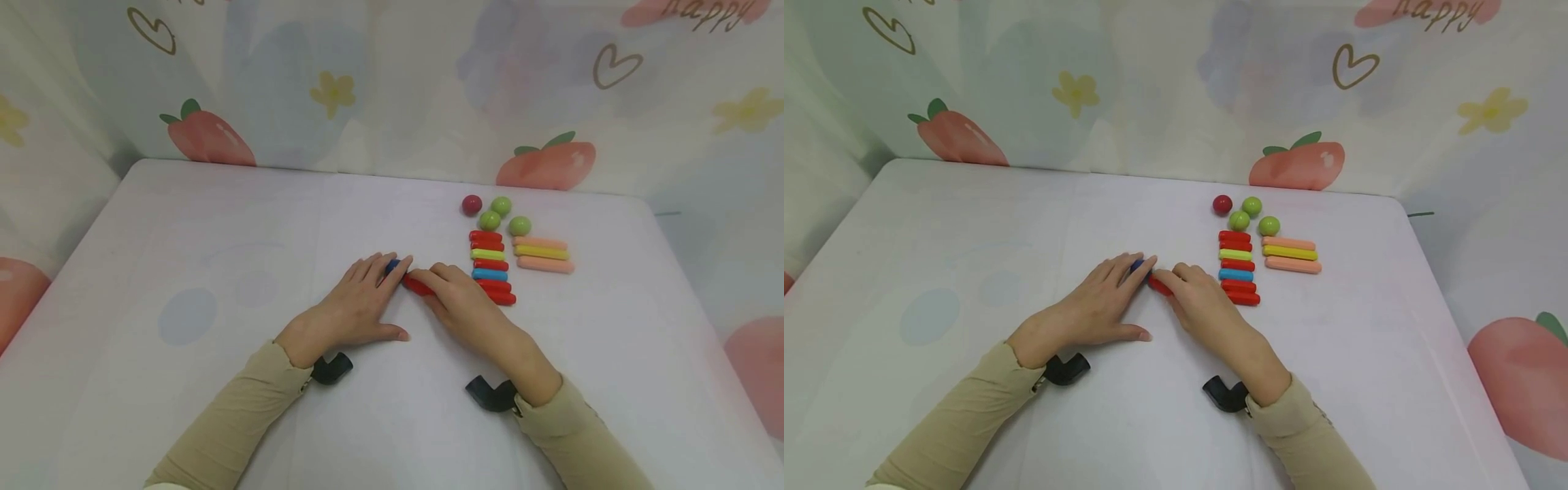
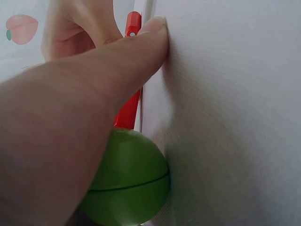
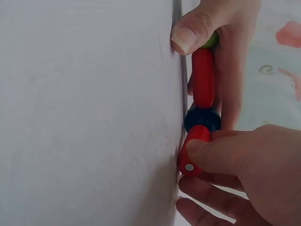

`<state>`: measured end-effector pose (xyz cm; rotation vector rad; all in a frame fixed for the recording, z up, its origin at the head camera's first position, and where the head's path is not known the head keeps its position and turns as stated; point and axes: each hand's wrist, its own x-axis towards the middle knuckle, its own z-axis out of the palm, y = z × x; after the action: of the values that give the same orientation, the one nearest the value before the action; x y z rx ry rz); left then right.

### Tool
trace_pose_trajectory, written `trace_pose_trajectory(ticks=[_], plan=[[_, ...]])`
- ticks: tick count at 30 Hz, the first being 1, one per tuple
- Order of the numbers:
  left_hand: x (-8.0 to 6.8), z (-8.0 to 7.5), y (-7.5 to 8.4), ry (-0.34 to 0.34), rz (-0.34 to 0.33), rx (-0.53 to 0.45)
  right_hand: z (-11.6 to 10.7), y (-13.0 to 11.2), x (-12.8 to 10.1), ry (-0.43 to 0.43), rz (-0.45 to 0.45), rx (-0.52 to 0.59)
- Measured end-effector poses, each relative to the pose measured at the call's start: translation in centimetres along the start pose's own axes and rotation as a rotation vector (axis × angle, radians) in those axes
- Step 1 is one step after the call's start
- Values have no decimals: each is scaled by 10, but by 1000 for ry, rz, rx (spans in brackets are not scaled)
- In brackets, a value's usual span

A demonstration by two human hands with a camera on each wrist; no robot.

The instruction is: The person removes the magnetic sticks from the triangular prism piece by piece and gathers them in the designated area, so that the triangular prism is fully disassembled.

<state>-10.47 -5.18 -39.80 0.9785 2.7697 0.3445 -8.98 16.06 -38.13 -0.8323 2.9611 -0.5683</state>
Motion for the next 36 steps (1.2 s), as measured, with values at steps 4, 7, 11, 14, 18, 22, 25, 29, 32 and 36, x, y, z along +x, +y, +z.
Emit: trace_pose_trajectory(ticks=[4, 7, 11, 14, 18, 22, 25, 29, 32, 36], plan=[[-1, 0, 0, 14, 7, -7, 1, 0, 1, 11, -6, 6], [-1, 0, -1, 12, 4, -8, 1, 0, 2, 4, 1, 2], [0, 0, -1, 5, 2, 1, 1, -1, 2, -6, 7, -9], [0, 0, 0, 6, 3, 5, 1, -1, 2, -13, 1, -22], [1, 0, 0, 3, -3, 3, 1, -1, 2, -14, 6, -26], [1, 1, 0, 4, -1, -7, 2, 0, 2, -9, 18, -16], [2, 1, 0, 6, 3, -8, 3, 1, 2, -2, 12, -13], [2, 0, 0, 0, 3, -2, 4, 2, 2, 9, -7, -5], [2, -1, 0, -11, -2, -2, 4, 2, 2, 6, -17, -1], [2, 0, 0, -16, -7, -1, 2, 1, 1, -15, -18, -8]])
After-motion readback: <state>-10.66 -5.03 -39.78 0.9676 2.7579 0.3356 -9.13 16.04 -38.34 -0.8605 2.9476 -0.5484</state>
